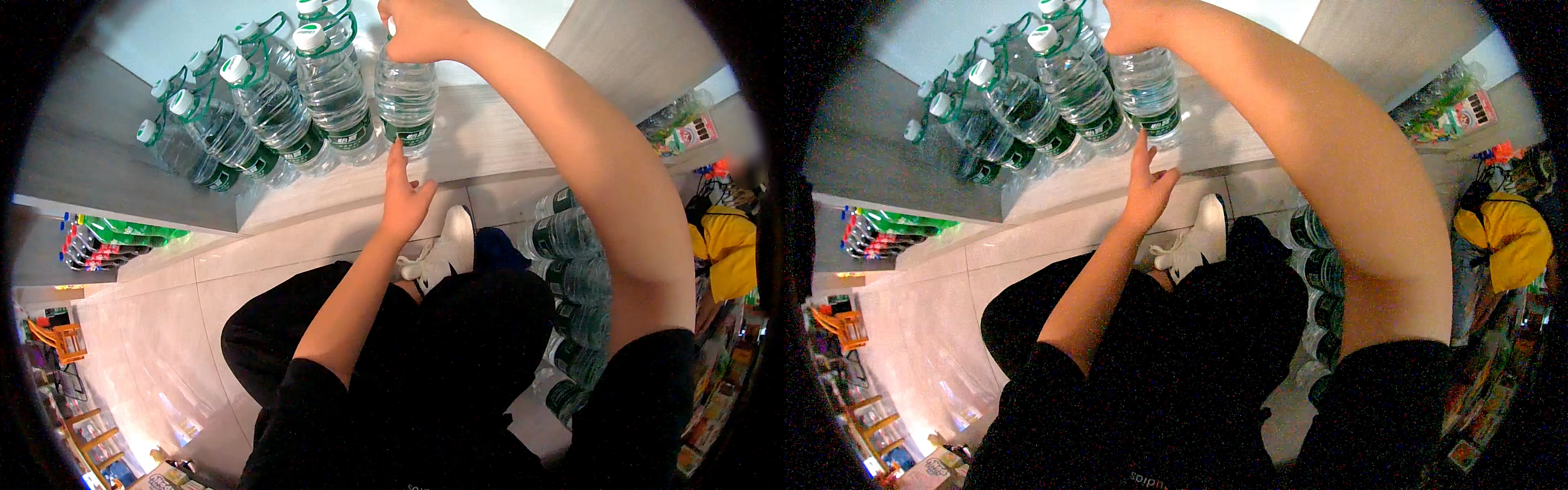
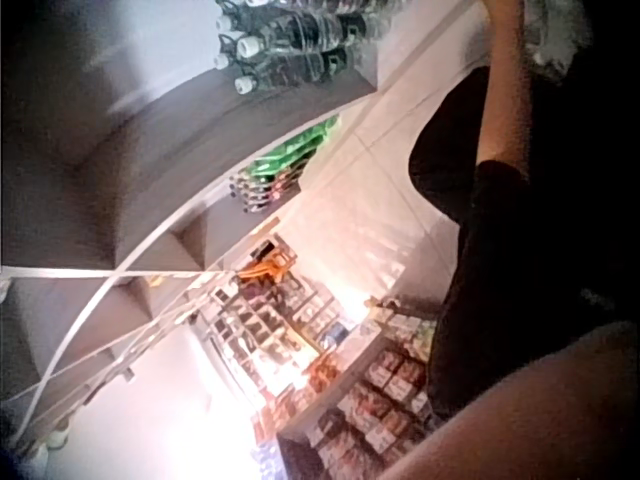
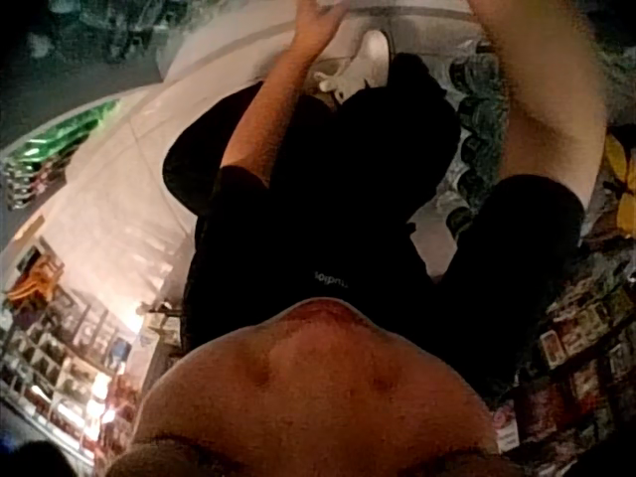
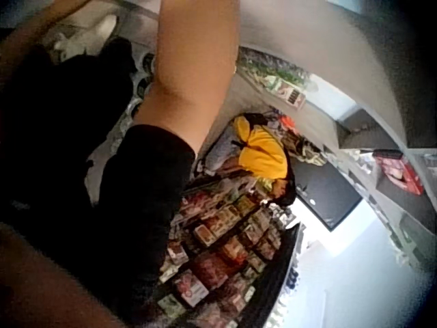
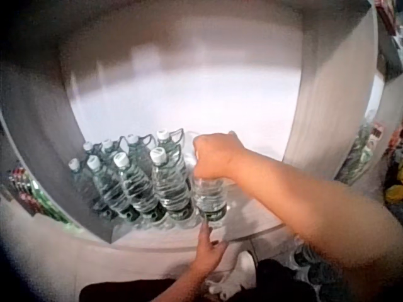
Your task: The person organizes water bottles on a shelf by hand. They pick up individual bottles from a stack on the floor and place them onto a low shelf, arranging them into rows.
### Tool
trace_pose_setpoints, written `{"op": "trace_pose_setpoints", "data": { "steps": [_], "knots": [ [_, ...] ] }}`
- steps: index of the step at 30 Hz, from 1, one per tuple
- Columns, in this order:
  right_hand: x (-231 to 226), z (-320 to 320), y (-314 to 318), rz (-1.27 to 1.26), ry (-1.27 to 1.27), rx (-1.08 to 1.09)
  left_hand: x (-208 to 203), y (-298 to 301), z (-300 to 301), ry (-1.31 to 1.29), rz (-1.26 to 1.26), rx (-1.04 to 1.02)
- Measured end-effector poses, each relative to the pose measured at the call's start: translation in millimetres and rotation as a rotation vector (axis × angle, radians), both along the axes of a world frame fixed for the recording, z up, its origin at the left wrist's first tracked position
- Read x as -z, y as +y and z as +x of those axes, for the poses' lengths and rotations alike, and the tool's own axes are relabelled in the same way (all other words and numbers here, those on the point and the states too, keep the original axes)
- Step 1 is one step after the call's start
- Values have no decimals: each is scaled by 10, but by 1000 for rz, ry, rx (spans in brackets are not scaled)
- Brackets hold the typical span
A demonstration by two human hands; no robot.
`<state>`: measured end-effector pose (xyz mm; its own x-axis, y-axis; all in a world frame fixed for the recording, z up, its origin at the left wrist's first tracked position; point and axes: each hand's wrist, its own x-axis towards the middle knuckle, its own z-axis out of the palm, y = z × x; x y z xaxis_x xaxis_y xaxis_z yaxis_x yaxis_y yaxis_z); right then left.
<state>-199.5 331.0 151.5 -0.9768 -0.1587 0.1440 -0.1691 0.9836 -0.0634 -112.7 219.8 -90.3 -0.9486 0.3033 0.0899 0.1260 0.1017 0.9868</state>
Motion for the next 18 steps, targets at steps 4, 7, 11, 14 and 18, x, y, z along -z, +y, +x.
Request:
{"op": "trace_pose_setpoints", "data": {
  "steps": [4,7,11,14,18],
  "knots": [
    [-21,-10,31,-7,-30,-48,22,1,-21,33,-27,-31],
    [31,-55,72,-83,-11,-100,-27,-19,-33,36,-26,-39],
    [199,-244,368,-476,-119,-340,-155,8,-83,98,-23,-29],
    [396,-134,468,-722,294,-411,-253,-46,-115,125,-39,-45],
    [750,226,522,-1044,113,5,-280,-92,-121,46,40,-60]
  ]
}}
